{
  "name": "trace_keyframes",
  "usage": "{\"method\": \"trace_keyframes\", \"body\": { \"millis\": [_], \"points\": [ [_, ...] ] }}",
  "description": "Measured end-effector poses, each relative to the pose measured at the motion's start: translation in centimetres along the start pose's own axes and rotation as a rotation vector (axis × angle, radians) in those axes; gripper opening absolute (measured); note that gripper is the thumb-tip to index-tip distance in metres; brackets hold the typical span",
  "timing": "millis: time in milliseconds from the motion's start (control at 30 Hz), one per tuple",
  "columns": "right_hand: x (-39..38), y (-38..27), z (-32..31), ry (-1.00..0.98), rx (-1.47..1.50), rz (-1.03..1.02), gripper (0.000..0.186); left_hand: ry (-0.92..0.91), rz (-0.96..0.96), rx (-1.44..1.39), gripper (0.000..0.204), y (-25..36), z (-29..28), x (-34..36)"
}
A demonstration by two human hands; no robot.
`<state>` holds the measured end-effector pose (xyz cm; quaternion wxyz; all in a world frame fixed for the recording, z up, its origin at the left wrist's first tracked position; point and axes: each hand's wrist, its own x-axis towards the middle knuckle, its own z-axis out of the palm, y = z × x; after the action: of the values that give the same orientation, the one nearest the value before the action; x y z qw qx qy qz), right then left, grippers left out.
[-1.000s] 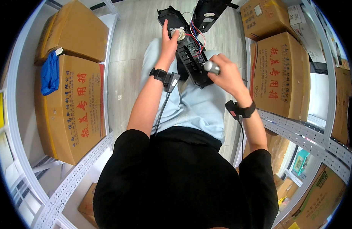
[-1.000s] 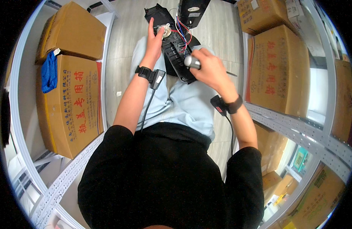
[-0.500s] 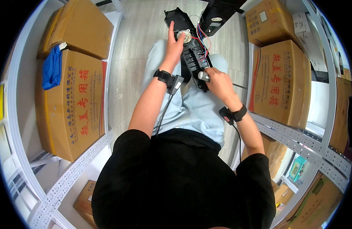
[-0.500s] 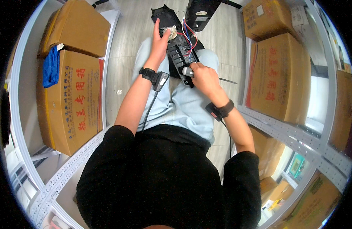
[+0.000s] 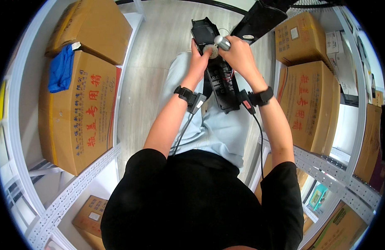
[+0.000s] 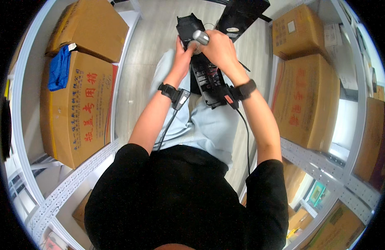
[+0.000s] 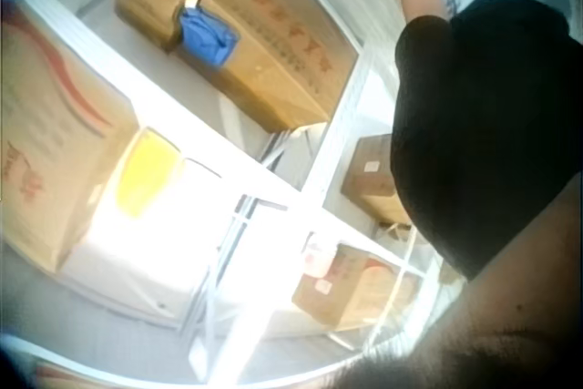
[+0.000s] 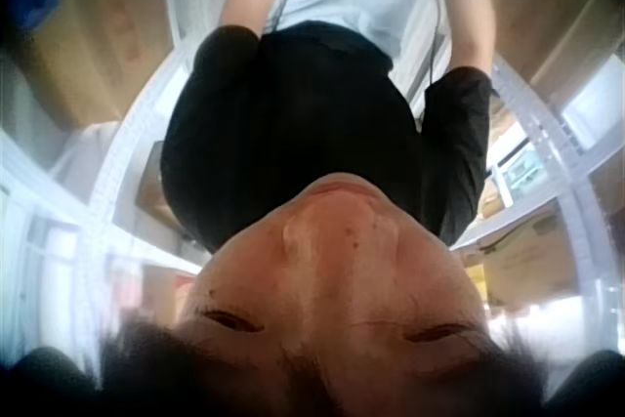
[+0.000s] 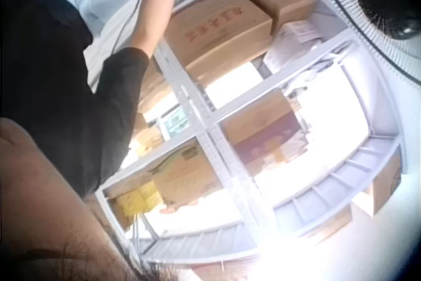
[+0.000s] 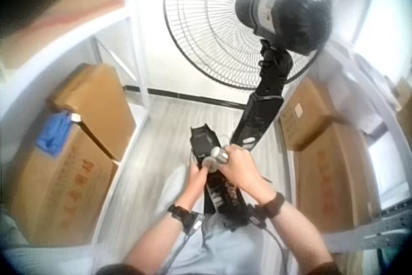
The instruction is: The person sits on the floor and uses a screwdriver to disassemble and reassemble the base of a standing fan. They remove the cover, unscrew internal components, separate the motor housing, and then reattach the parts and cover.
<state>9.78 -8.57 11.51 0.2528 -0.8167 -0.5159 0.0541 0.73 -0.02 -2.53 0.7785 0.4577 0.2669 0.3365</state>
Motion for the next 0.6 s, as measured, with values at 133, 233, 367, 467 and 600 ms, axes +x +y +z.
{"method": "trace_keyframes", "body": {
  "millis": [133,233,367,467,600],
  "points": [
    [3.8,-0.5,1.7,-0.070,-0.064,0.066,0.030,-0.019,0.016,-0.019,0.085,1.5,0.8,-0.9],
    [5.2,-0.5,2.8,-0.112,-0.120,0.127,0.032,-0.027,0.012,-0.028,0.083,2.2,0.9,-1.0],
    [5.2,1.0,3.5,-0.067,-0.109,0.133,0.035,-0.009,0.049,-0.089,0.077,1.0,0.6,-0.6],
    [4.0,1.5,2.4,-0.045,-0.084,0.130,0.032,0.006,0.047,-0.087,0.078,0.8,0.4,-0.8],
    [2.0,1.4,0.8,-0.143,-0.028,0.133,0.033,0.021,0.064,-0.041,0.078,0.8,0.7,-0.7]
  ]
}}
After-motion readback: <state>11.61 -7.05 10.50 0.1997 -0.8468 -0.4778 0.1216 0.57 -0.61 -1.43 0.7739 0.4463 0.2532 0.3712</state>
